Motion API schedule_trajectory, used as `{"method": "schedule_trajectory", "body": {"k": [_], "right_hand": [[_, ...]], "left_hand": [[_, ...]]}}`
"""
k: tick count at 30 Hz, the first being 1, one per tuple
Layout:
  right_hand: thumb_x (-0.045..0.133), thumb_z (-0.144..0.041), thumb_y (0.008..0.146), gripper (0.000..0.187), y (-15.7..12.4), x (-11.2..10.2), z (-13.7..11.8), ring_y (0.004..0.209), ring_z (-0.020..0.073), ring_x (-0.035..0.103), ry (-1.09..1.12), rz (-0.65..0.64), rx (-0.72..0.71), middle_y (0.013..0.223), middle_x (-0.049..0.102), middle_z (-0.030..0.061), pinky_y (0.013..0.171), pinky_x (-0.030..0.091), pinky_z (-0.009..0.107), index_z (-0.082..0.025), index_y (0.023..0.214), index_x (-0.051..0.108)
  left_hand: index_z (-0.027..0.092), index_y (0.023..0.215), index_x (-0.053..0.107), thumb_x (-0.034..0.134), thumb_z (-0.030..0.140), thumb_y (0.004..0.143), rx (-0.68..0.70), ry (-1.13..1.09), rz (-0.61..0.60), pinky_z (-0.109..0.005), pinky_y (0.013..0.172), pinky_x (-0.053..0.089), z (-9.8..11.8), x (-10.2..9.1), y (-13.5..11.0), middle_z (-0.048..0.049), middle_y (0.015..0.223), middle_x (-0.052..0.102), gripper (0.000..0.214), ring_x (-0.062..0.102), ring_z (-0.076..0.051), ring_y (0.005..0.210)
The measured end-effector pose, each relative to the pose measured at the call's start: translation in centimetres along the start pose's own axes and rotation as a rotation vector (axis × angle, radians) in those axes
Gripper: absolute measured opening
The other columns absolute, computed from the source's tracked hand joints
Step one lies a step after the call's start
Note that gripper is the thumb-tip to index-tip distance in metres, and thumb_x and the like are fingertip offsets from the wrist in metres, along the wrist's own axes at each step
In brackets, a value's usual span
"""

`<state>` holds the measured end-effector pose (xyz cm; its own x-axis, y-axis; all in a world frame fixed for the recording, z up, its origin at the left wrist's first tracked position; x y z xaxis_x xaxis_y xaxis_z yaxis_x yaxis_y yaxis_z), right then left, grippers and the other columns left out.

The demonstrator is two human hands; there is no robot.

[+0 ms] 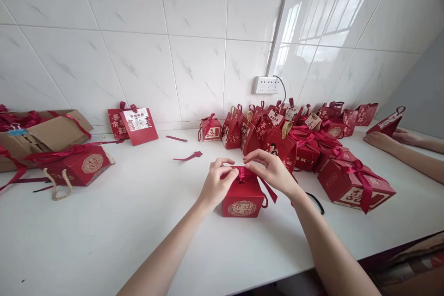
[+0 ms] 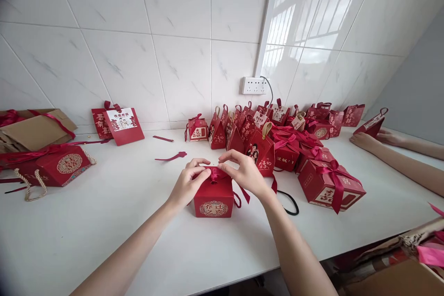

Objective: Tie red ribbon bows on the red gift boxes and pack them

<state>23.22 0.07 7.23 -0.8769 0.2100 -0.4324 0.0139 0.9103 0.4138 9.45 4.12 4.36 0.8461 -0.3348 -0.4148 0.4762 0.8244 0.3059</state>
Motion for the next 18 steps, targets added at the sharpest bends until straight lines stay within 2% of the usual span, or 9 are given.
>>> {"method": "schedule_trajectory", "body": {"k": [2, 5, 8, 12, 18], "right_hand": [[0.060, -0.039, 0.081, 0.020, -0.3, -0.7, -0.7, 0.087, 0.0181, 0.060, -0.018, 0.006, -0.059, 0.088, 0.063, 0.0049, 0.080, 0.047, 0.032, -0.020, 0.078, 0.064], [0.063, -0.039, 0.080, 0.024, -0.7, -0.2, -1.7, 0.073, 0.0147, 0.055, -0.114, -0.118, -0.143, 0.079, 0.057, 0.0039, 0.068, 0.046, 0.029, -0.021, 0.066, 0.069], [0.065, -0.033, 0.079, 0.016, -0.8, 0.6, -1.7, 0.071, 0.0141, 0.054, -0.250, -0.198, -0.174, 0.078, 0.056, 0.0034, 0.066, 0.043, 0.028, -0.023, 0.071, 0.074], [0.068, -0.029, 0.076, 0.009, -0.7, 0.9, -1.4, 0.074, 0.0145, 0.054, -0.310, -0.165, -0.178, 0.081, 0.056, 0.0035, 0.067, 0.043, 0.029, -0.023, 0.076, 0.074], [0.067, -0.031, 0.079, 0.011, -0.7, 1.2, -1.8, 0.078, 0.0159, 0.054, -0.317, -0.125, -0.263, 0.084, 0.054, 0.0045, 0.070, 0.045, 0.031, -0.022, 0.076, 0.073]], "left_hand": [[0.021, 0.066, 0.068, 0.047, 0.031, 0.085, -0.006, -0.007, 0.006, -0.039, 0.098, 0.040, 0.0, 0.1, -0.1, -0.0045, 0.108, 0.058, 0.030, 0.047, -0.024, 0.114], [0.021, 0.064, 0.066, 0.047, 0.030, 0.084, -0.005, -0.022, 0.010, -0.039, 0.096, 0.041, 0.0, 0.3, -0.2, -0.0047, 0.108, 0.058, 0.029, 0.047, -0.024, 0.113], [0.020, 0.059, 0.061, 0.047, 0.029, 0.084, -0.005, -0.027, 0.009, -0.039, 0.096, 0.040, 0.0, 0.3, -0.2, -0.0047, 0.108, 0.058, 0.030, 0.047, -0.023, 0.112], [0.019, 0.056, 0.059, 0.048, 0.030, 0.083, -0.027, -0.034, 0.003, -0.038, 0.098, 0.038, -0.2, 0.2, -0.1, -0.0040, 0.109, 0.058, 0.031, 0.046, -0.024, 0.114], [0.020, 0.056, 0.062, 0.049, 0.033, 0.082, -0.033, -0.050, -0.003, -0.040, 0.097, 0.038, -0.3, 0.0, -0.1, -0.0033, 0.113, 0.059, 0.032, 0.048, -0.024, 0.111]]}}
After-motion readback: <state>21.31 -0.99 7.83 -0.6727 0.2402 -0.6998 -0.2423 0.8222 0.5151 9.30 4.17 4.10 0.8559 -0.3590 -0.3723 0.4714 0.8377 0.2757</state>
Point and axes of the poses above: each hand's wrist, its own y-axis towards the middle knuckle, its own x-axis out of the palm, z = x × y, the point moved 8 cm from there along y, towards the middle knuckle
